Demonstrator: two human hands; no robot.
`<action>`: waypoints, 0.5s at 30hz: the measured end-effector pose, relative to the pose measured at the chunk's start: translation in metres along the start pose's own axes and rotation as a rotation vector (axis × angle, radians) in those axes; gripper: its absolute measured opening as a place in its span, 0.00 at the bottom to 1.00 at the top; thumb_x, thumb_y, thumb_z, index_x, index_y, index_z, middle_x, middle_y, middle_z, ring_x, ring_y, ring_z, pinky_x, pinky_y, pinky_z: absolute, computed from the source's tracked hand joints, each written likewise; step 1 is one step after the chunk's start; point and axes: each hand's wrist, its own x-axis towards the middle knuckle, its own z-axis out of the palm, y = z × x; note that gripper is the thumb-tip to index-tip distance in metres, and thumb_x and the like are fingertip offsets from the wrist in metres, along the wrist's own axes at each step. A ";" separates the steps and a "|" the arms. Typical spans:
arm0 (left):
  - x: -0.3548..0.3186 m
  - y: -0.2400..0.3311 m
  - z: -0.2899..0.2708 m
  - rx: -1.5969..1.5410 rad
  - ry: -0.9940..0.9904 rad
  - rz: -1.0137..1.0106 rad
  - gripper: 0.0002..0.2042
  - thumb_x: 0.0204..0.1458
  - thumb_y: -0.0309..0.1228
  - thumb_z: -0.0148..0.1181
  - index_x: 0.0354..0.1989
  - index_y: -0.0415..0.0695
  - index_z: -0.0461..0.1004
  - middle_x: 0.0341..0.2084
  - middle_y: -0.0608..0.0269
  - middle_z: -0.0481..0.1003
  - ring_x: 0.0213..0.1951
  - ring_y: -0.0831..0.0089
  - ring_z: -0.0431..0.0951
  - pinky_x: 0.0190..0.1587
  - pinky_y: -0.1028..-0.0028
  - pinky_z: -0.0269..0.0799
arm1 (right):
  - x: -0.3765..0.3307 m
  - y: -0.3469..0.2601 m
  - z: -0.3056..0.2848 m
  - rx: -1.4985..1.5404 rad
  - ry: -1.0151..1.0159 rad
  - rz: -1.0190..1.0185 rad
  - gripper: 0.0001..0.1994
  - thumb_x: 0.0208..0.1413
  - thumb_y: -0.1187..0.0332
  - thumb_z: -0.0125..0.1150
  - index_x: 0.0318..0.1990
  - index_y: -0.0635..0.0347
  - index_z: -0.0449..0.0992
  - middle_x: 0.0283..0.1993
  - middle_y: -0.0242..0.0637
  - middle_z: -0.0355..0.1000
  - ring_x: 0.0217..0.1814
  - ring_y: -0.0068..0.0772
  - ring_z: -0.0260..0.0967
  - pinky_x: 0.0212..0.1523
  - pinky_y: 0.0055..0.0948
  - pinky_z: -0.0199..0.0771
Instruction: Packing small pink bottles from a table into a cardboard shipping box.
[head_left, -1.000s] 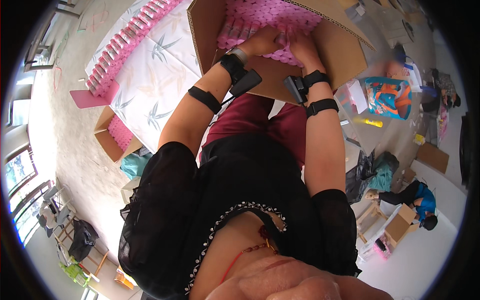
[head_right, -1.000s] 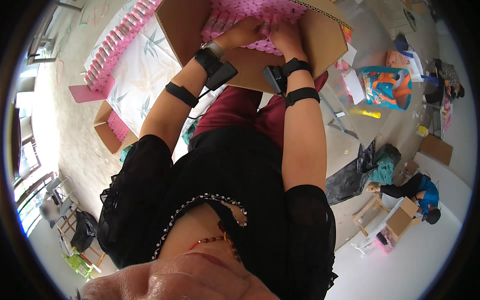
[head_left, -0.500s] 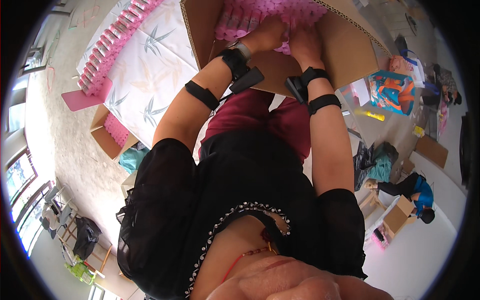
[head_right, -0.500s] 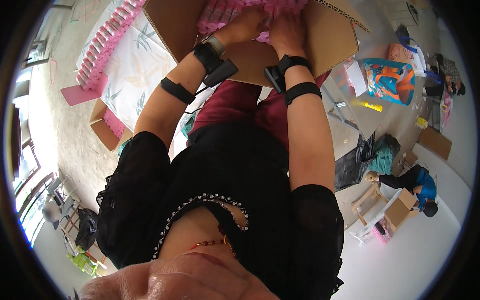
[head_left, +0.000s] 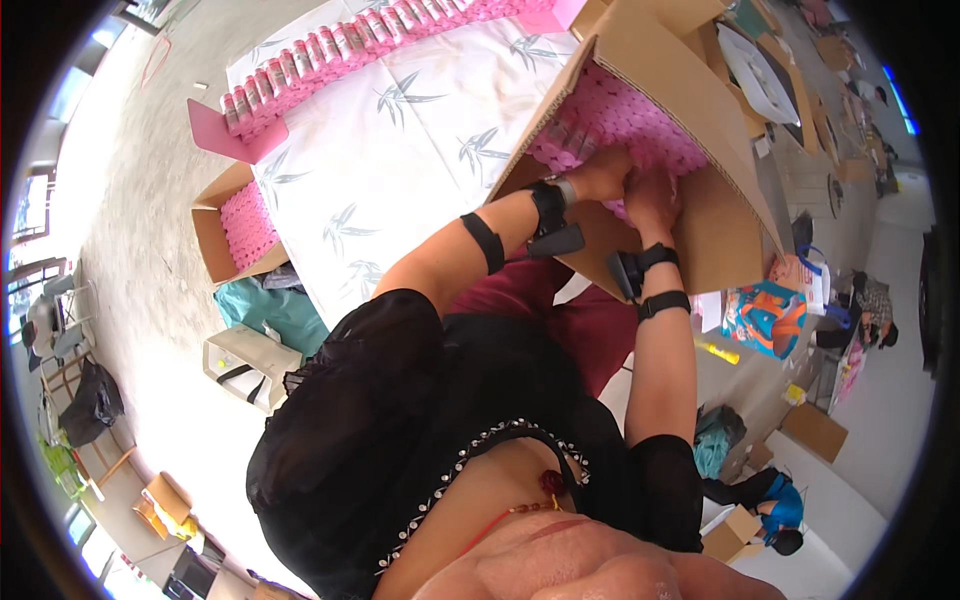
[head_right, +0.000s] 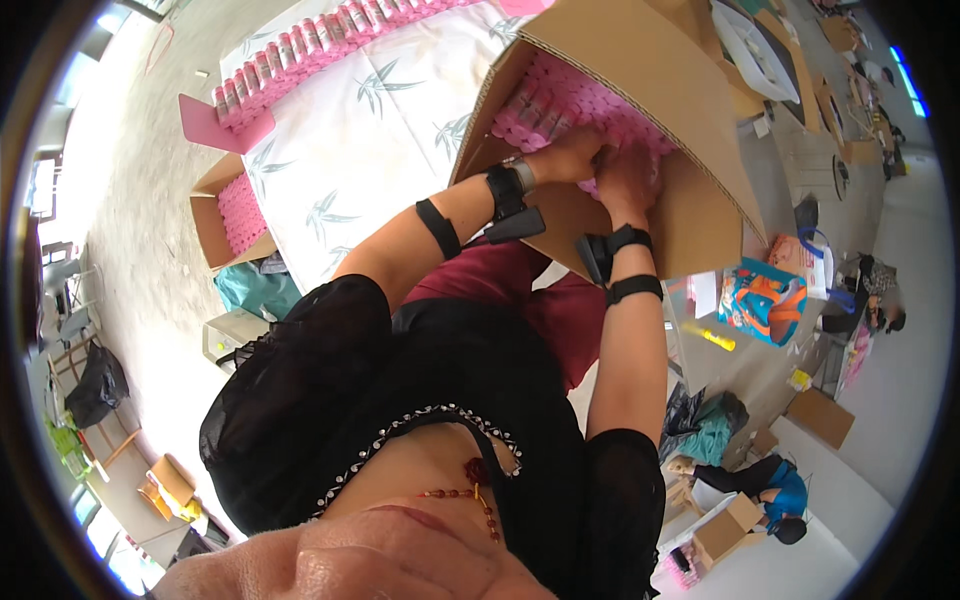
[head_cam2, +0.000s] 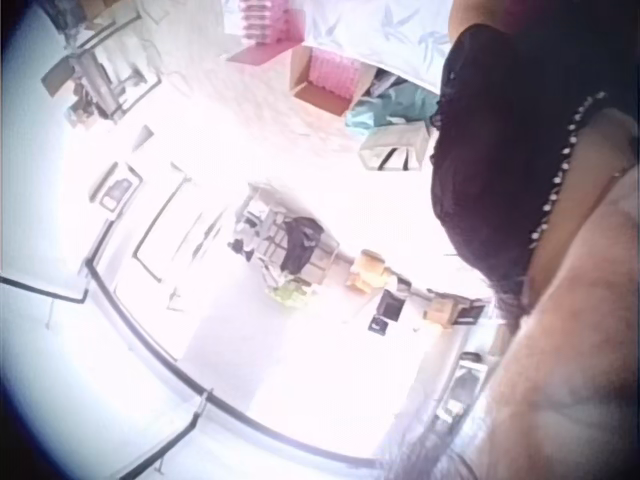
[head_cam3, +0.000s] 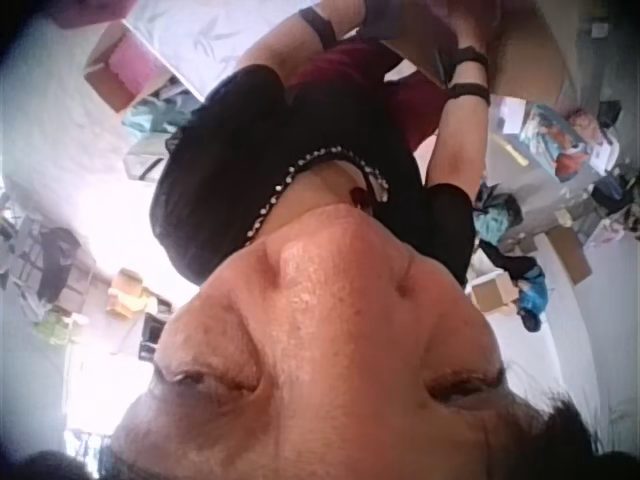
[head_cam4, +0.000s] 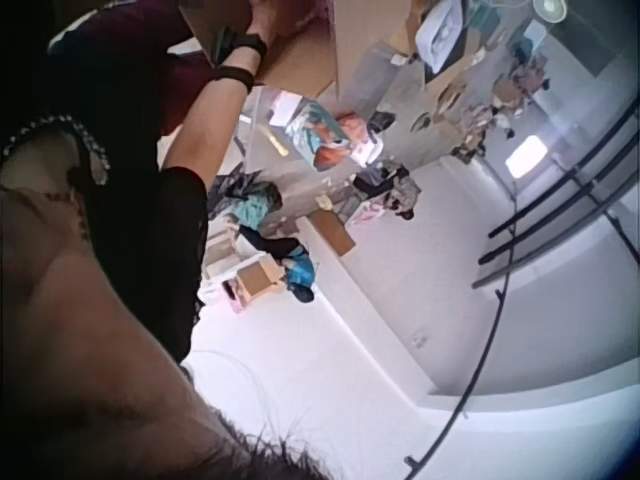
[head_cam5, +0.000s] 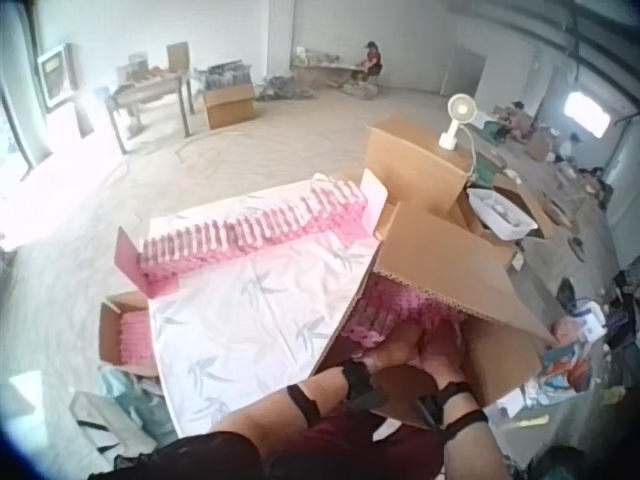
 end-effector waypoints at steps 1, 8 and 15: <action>-0.011 0.000 -0.003 0.004 0.008 -0.020 0.16 0.41 0.21 0.59 0.42 0.35 0.79 0.38 0.37 0.77 0.45 0.43 0.77 0.48 0.57 0.73 | -0.005 -0.012 -0.006 -0.030 -0.039 0.040 0.20 0.61 0.56 0.52 0.50 0.65 0.74 0.55 0.58 0.72 0.60 0.58 0.68 0.63 0.51 0.65; -0.113 0.105 -0.159 -0.484 -0.298 0.326 0.20 0.60 0.26 0.56 0.59 0.32 0.71 0.50 0.42 0.77 0.52 0.53 0.79 0.56 0.63 0.74 | -0.004 0.027 0.005 -0.227 0.017 -0.095 0.25 0.64 0.56 0.51 0.60 0.67 0.69 0.62 0.58 0.67 0.66 0.57 0.63 0.65 0.52 0.63; -0.168 -0.124 -0.271 0.193 0.705 -0.526 0.21 0.55 0.33 0.64 0.56 0.36 0.74 0.42 0.49 0.79 0.46 0.61 0.78 0.51 0.64 0.73 | -0.012 0.008 -0.010 -0.234 0.025 -0.022 0.26 0.67 0.54 0.46 0.64 0.64 0.66 0.65 0.55 0.66 0.69 0.56 0.61 0.65 0.50 0.64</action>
